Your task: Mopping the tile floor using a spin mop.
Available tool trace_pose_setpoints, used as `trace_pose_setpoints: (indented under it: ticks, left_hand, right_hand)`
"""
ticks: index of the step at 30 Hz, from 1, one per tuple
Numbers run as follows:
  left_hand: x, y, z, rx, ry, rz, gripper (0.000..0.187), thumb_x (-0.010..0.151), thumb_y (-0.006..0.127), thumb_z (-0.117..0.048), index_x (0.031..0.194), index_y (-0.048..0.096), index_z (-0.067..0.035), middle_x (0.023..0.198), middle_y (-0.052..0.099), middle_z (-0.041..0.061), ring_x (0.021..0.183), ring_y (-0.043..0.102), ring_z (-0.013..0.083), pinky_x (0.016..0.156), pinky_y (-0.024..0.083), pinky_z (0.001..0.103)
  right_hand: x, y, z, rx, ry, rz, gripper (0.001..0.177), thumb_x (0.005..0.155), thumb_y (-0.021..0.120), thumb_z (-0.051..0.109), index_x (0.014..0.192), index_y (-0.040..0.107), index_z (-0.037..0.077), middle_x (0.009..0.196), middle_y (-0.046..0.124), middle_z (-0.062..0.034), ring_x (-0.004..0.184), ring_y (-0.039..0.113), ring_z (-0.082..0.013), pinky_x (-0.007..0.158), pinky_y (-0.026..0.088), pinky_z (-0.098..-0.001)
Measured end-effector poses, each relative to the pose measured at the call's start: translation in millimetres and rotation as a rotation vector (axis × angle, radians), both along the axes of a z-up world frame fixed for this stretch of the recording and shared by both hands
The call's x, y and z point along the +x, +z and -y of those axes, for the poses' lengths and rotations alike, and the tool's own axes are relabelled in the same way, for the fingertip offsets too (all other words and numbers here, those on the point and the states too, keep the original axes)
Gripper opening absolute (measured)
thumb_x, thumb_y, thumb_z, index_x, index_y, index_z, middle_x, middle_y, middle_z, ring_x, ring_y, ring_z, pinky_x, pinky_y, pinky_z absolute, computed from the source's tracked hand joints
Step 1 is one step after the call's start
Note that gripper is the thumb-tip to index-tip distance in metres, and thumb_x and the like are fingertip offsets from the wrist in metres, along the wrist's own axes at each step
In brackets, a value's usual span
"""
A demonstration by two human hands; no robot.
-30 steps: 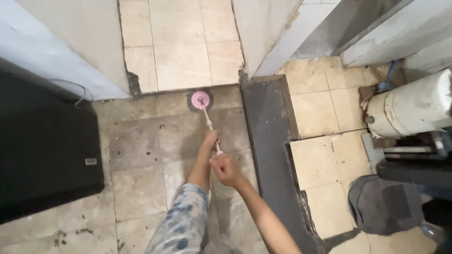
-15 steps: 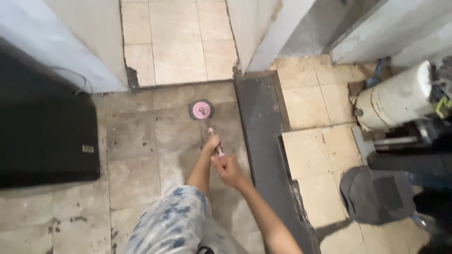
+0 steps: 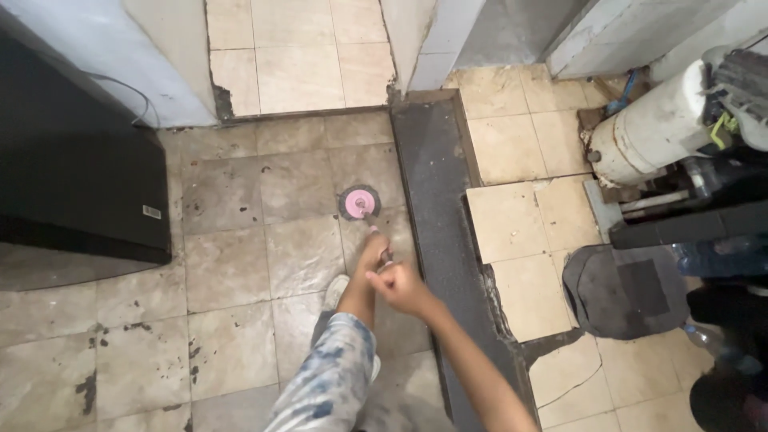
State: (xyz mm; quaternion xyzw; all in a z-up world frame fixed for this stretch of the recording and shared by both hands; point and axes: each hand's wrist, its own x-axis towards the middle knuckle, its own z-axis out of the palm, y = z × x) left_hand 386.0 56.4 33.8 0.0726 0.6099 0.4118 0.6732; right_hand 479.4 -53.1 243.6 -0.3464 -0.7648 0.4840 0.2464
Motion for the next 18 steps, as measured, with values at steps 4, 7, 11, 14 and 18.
trace_pose_setpoints:
  ticks: [4,7,11,14,18]
  left_hand:
    - [-15,-20,-3,-0.073,0.024,0.029,0.011,0.089,0.045,-0.005,0.092,0.053,0.001,0.06,0.054,0.008,0.044,0.052,0.021,0.039,0.041,0.038]
    - [-24,-36,-20,-0.119,0.028,0.06,0.01,0.091,0.045,-0.006,0.091,0.053,0.0,0.058,0.052,0.006,0.043,0.049,0.0194,0.038,0.04,0.036]
    - [-37,-56,-72,-0.157,0.072,0.009,0.013,0.09,0.047,-0.004,0.088,0.059,0.001,0.06,0.055,0.008,0.043,0.051,0.0191,0.039,0.043,0.035]
    - [-49,-69,-124,-0.148,0.114,-0.008,0.01,0.089,0.049,-0.003,0.087,0.059,-0.001,0.06,0.055,0.008,0.043,0.052,0.0198,0.039,0.044,0.036]
    - [-69,-65,-188,-0.06,0.166,0.006,0.003,0.087,0.052,-0.003,0.085,0.054,-0.002,0.06,0.052,0.008,0.043,0.052,0.021,0.038,0.044,0.036]
  right_hand:
    - [-9,-7,-9,0.11,0.017,-0.063,0.051,0.1,0.066,0.02,0.057,0.047,-0.001,0.051,0.045,-0.0125,0.045,0.037,-0.0195,0.049,0.032,-0.0386]
    - [-17,-10,-29,0.191,0.023,-0.019,0.047,0.096,0.067,0.016,0.055,0.05,0.0,0.052,0.049,-0.0145,0.046,0.044,-0.025,0.05,0.034,-0.0405]
    - [-31,-20,-74,0.248,0.031,-0.018,0.043,0.094,0.068,0.011,0.056,0.051,0.001,0.054,0.051,-0.0148,0.048,0.047,-0.029,0.054,0.036,-0.0424]
    - [-43,-28,-124,0.241,0.01,-0.035,0.042,0.094,0.067,0.01,0.057,0.051,0.001,0.055,0.053,-0.0144,0.048,0.047,-0.0295,0.054,0.036,-0.0424]
    - [-60,-44,-183,0.26,-0.04,-0.057,0.043,0.095,0.068,0.011,0.057,0.051,0.002,0.056,0.053,-0.0132,0.049,0.049,-0.0284,0.054,0.035,-0.0417]
